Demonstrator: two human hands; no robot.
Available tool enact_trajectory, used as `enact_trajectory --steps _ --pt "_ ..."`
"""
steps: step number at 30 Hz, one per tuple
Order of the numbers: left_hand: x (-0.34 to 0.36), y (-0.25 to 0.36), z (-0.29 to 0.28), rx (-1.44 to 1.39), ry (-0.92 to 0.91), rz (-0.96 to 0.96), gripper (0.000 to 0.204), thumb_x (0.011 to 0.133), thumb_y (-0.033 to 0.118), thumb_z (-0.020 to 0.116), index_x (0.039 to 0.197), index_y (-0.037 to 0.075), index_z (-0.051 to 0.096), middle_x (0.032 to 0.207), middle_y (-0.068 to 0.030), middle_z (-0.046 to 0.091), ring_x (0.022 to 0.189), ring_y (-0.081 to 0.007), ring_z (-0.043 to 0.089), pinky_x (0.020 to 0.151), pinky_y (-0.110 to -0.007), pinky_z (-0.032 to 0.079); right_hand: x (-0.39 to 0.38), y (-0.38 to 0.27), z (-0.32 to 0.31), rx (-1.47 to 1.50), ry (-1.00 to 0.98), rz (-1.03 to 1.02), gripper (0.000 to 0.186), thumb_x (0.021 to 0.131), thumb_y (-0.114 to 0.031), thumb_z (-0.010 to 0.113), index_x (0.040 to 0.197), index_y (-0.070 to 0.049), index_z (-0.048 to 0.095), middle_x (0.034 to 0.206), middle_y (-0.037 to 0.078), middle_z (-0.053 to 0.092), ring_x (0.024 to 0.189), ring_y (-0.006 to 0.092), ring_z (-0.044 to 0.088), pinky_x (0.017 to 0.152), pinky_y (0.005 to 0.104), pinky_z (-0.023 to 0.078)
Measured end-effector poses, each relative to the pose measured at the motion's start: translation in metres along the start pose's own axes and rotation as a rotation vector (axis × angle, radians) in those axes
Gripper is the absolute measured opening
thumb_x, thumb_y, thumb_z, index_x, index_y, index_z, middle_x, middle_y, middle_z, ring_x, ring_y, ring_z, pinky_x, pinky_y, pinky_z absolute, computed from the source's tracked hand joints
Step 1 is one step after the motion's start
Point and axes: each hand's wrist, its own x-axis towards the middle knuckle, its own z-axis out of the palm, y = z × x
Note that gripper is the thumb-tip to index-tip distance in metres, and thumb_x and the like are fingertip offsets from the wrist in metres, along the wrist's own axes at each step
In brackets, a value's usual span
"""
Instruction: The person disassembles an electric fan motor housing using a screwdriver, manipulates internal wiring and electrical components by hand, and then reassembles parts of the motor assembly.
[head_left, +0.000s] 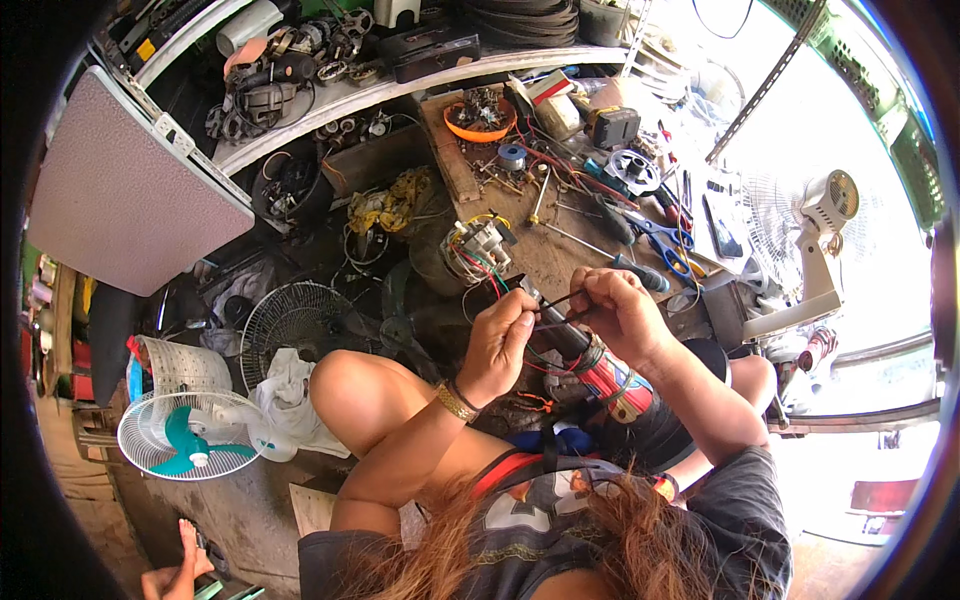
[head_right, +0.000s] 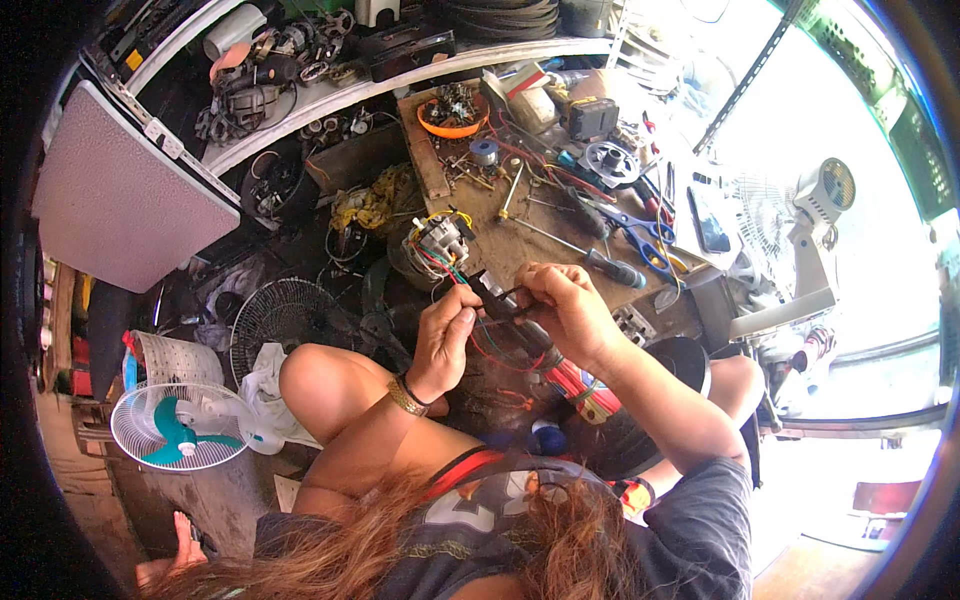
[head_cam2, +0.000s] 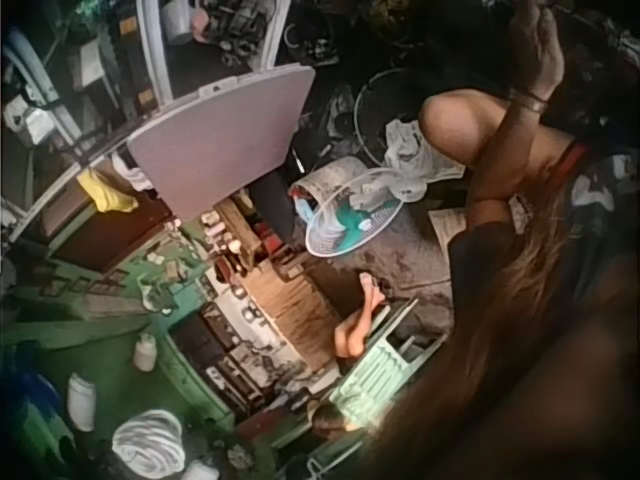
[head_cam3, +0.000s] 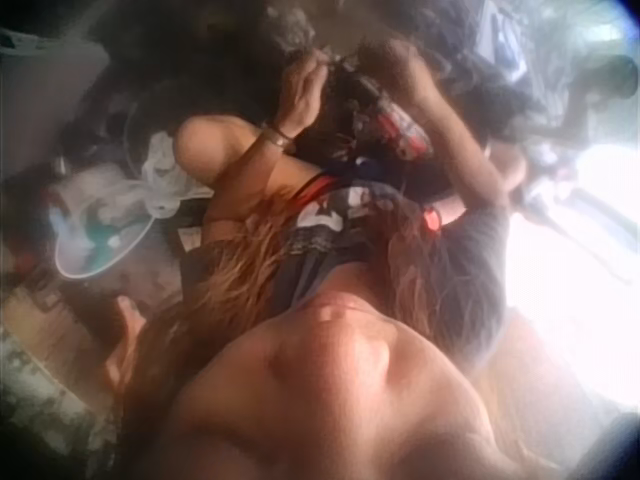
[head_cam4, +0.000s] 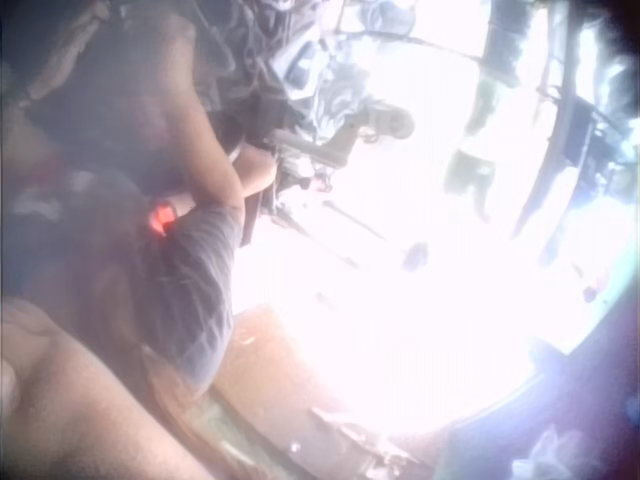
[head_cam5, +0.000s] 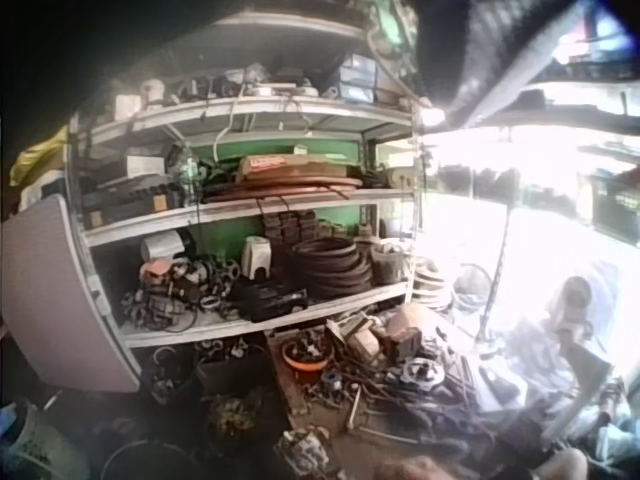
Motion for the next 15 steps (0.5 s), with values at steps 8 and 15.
enact_trajectory --steps 8,15 --pt "-0.005 0.004 0.002 -0.338 -0.071 -0.283 0.029 0.101 0.028 0.041 0.092 0.003 0.051 0.078 -0.0013 0.051 0.068 -0.0085 0.042 0.064 -0.025 0.036 0.000 -0.026 -0.001 -0.130 -0.022 0.035 0.033 0.093 -0.021 0.055 0.063 -0.012 0.042 0.058 -0.002 0.037 0.056 0.0091 0.040 0.058 0.0294 0.042" --pt "-0.012 0.006 0.004 -0.539 -0.137 -0.428 0.026 0.099 0.033 0.048 0.098 0.007 0.053 0.079 0.0035 0.047 0.063 -0.0031 0.032 0.054 -0.018 0.027 0.007 -0.059 -0.011 -0.047 -0.077 0.116 0.035 0.094 -0.016 0.056 0.063 -0.016 0.040 0.054 -0.008 0.028 0.046 0.0041 0.024 0.041 0.0229 0.017"
